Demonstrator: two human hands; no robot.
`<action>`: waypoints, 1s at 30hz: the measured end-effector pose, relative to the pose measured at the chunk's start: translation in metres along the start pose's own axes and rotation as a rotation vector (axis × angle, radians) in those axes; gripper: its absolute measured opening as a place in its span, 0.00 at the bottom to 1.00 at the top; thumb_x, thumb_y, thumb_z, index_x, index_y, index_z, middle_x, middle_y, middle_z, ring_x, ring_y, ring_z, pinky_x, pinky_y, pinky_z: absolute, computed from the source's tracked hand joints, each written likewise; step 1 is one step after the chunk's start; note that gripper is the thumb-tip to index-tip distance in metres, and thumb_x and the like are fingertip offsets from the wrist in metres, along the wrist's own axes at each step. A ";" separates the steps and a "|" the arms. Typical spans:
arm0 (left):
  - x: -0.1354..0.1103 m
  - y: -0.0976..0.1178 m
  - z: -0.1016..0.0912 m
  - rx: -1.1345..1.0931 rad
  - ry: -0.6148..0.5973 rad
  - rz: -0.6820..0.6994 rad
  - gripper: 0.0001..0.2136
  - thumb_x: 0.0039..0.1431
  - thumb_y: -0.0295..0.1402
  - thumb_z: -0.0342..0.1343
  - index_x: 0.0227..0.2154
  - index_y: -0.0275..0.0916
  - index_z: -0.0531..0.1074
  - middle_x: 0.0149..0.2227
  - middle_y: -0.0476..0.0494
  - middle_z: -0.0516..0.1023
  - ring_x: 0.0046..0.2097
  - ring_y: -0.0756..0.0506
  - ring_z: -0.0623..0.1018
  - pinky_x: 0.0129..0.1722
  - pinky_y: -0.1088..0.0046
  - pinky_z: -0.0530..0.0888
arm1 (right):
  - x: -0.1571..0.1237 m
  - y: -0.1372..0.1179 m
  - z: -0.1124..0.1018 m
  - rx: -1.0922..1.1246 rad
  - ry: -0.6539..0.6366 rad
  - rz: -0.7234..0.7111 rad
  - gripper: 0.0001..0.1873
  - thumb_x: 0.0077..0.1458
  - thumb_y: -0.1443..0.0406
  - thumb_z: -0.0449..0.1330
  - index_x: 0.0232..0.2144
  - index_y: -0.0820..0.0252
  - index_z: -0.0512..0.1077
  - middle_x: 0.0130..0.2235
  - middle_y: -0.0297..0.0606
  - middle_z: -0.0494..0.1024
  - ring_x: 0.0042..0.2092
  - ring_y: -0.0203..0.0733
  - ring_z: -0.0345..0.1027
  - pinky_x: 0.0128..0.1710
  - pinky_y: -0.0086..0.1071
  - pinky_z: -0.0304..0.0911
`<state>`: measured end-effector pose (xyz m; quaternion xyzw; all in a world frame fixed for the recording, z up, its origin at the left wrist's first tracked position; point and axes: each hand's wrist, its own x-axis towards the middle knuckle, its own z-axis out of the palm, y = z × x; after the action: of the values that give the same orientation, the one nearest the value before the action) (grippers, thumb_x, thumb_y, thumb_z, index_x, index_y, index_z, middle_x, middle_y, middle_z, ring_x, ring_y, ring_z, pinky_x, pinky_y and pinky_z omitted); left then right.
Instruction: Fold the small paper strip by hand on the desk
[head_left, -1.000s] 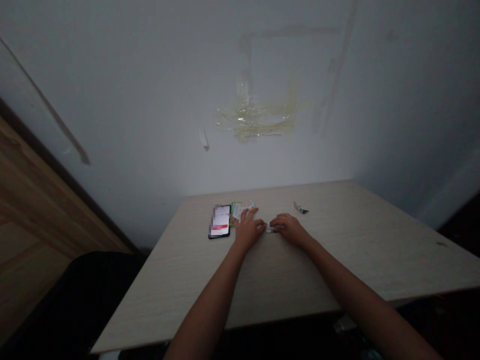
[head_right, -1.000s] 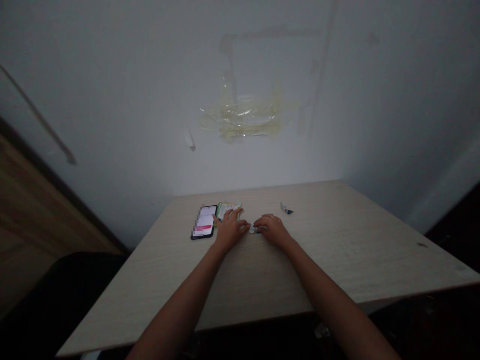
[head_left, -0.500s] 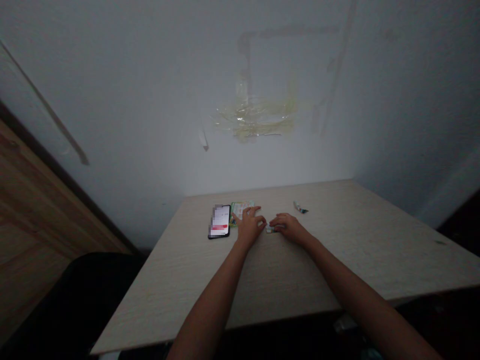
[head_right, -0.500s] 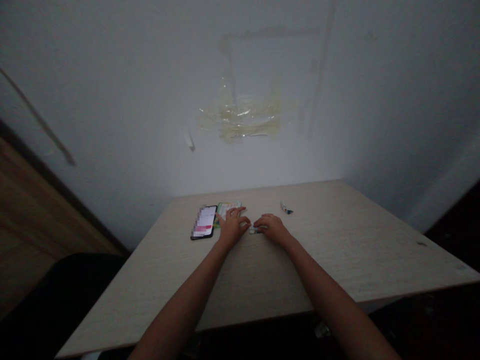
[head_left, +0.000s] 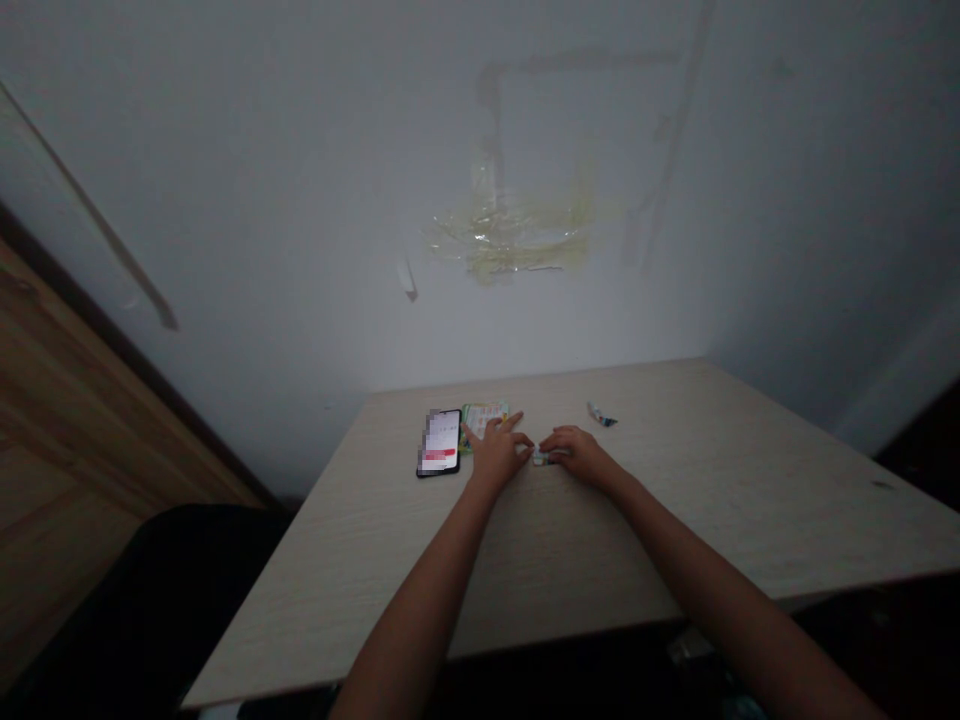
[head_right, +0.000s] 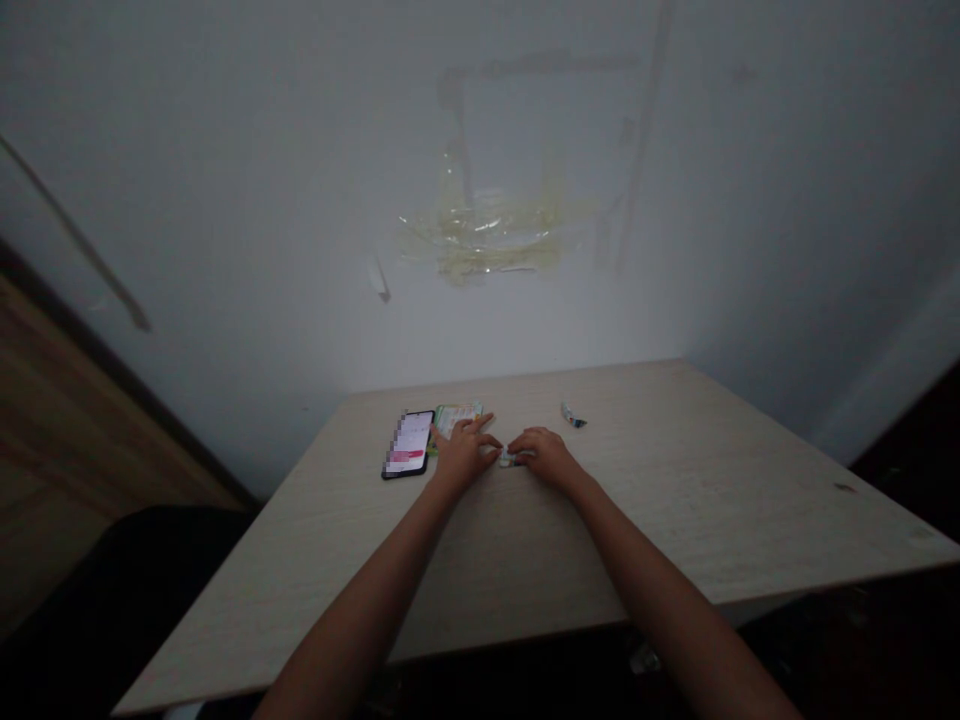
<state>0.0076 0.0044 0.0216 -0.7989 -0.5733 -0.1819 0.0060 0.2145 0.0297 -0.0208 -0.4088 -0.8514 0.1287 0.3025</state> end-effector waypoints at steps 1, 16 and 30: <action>0.000 0.000 0.000 0.000 -0.003 -0.003 0.07 0.57 0.41 0.58 0.37 0.59 0.79 0.65 0.58 0.62 0.64 0.32 0.60 0.55 0.23 0.35 | 0.000 0.000 0.000 0.001 -0.002 0.001 0.10 0.54 0.67 0.63 0.40 0.52 0.79 0.43 0.36 0.82 0.52 0.45 0.71 0.58 0.42 0.59; -0.002 -0.003 0.002 0.015 -0.027 -0.021 0.10 0.57 0.45 0.57 0.41 0.63 0.78 0.64 0.56 0.64 0.62 0.31 0.62 0.56 0.24 0.37 | 0.000 -0.003 -0.002 0.019 0.005 -0.011 0.09 0.54 0.66 0.62 0.38 0.53 0.79 0.42 0.36 0.82 0.49 0.43 0.72 0.55 0.39 0.61; -0.014 -0.001 0.004 -0.068 0.057 -0.038 0.08 0.59 0.41 0.57 0.39 0.58 0.79 0.61 0.56 0.68 0.62 0.36 0.63 0.58 0.27 0.34 | 0.000 0.000 -0.001 0.042 0.014 -0.008 0.10 0.53 0.66 0.63 0.39 0.54 0.79 0.43 0.36 0.82 0.49 0.44 0.72 0.56 0.40 0.60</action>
<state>0.0043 -0.0072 0.0138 -0.7820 -0.5815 -0.2240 -0.0084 0.2152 0.0295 -0.0198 -0.4000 -0.8478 0.1425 0.3177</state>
